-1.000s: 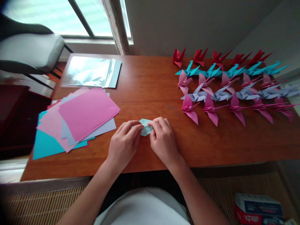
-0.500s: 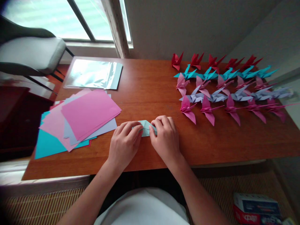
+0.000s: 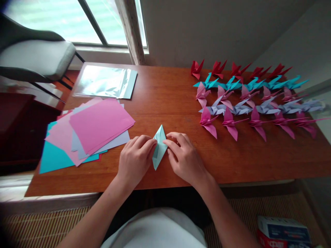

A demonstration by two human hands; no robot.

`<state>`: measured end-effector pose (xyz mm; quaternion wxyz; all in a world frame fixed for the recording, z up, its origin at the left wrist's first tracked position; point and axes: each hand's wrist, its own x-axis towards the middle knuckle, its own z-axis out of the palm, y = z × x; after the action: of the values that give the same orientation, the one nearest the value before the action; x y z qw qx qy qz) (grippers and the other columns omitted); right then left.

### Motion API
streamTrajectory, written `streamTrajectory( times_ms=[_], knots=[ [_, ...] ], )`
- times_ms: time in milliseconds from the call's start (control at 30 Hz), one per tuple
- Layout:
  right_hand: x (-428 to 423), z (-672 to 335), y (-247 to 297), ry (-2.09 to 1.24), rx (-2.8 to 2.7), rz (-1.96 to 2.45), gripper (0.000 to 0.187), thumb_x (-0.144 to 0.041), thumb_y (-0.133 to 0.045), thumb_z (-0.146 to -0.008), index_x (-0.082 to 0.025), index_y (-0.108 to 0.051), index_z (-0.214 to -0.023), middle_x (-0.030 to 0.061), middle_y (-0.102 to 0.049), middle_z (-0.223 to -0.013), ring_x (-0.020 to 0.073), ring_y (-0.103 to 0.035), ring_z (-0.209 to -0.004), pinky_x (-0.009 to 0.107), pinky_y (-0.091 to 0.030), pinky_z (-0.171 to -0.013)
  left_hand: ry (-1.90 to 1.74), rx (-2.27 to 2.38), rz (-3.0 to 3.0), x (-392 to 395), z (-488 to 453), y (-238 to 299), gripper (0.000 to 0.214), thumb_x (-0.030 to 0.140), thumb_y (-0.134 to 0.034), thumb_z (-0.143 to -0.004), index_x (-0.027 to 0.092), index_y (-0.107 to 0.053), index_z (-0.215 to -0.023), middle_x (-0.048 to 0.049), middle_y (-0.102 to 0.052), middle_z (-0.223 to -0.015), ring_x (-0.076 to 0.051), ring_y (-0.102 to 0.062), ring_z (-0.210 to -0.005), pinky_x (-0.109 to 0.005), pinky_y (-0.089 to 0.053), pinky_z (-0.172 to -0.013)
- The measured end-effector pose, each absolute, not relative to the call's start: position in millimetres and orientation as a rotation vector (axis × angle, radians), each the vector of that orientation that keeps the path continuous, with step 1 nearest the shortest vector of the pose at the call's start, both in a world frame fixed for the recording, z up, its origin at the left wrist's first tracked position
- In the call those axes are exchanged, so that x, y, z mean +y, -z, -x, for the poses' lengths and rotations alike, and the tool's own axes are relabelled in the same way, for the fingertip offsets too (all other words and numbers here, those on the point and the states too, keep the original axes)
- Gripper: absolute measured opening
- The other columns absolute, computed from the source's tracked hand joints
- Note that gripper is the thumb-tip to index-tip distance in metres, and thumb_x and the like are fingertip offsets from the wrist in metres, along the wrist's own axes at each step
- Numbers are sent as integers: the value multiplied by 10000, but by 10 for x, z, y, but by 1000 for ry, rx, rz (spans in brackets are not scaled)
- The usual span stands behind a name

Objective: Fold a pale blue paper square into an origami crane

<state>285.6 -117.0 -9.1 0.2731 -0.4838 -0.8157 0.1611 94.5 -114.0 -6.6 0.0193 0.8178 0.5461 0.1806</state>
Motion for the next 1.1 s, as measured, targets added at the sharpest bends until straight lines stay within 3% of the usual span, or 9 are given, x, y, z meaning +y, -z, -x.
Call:
streamTrajectory(
  times_ms=[67,167,333,533,733,1100],
  knots=[
    [-1135,-2887,122,-396,-2316,1219,373,-44,-506,-913,-192,-636,-1229,128,-604,-1358,275,-536,-1280,461,-479,-1035,-579,1677,-2520,-1148,-941,38,113,216,-569,-975,225,-671,-928,-30,-708,-907,-221,-601,-822,-359,-444,-735],
    [-1159,-2862,145,-327,-2386,1195,372,-61,-492,-939,-193,-633,-1257,122,-622,-1372,278,-523,-1319,475,-468,-1054,-662,1659,-2487,-1225,-941,-28,111,231,-562,-976,211,-670,-959,-36,-737,-954,-223,-631,-846,-361,-464,-746],
    [-1294,-2710,100,-231,-2341,1380,270,-178,-525,-982,-183,-678,-1204,125,-688,-1209,289,-594,-1154,462,-505,-963,-707,1504,-2564,-1478,-950,-89,239,144,-532,-963,167,-659,-1163,-71,-744,-1199,-238,-670,-1069,-378,-487,-918],
    [-1425,-2579,41,-193,-2304,1463,251,-181,-564,-968,-136,-699,-1175,138,-698,-1089,289,-588,-1030,458,-518,-915,-457,1523,-2648,-1654,-963,-34,391,171,-454,-977,75,-593,-1329,-177,-623,-1407,-303,-615,-1270,-435,-483,-1018],
    [-1395,-2659,70,-254,-2327,1318,238,-137,-555,-970,-142,-701,-1159,127,-696,-1160,275,-587,-1114,444,-520,-948,-543,1469,-2678,-1584,-863,15,347,146,-468,-976,84,-640,-1271,-140,-647,-1388,-292,-628,-1256,-426,-509,-1021],
    [-1362,-2703,80,-365,-2324,1261,177,-175,-580,-979,-194,-707,-1100,76,-720,-1023,214,-608,-942,383,-535,-847,-818,1343,-2653,-1496,-668,75,209,144,-557,-976,182,-682,-1140,-90,-743,-1215,-253,-668,-1188,-407,-576,-987]
  ],
)
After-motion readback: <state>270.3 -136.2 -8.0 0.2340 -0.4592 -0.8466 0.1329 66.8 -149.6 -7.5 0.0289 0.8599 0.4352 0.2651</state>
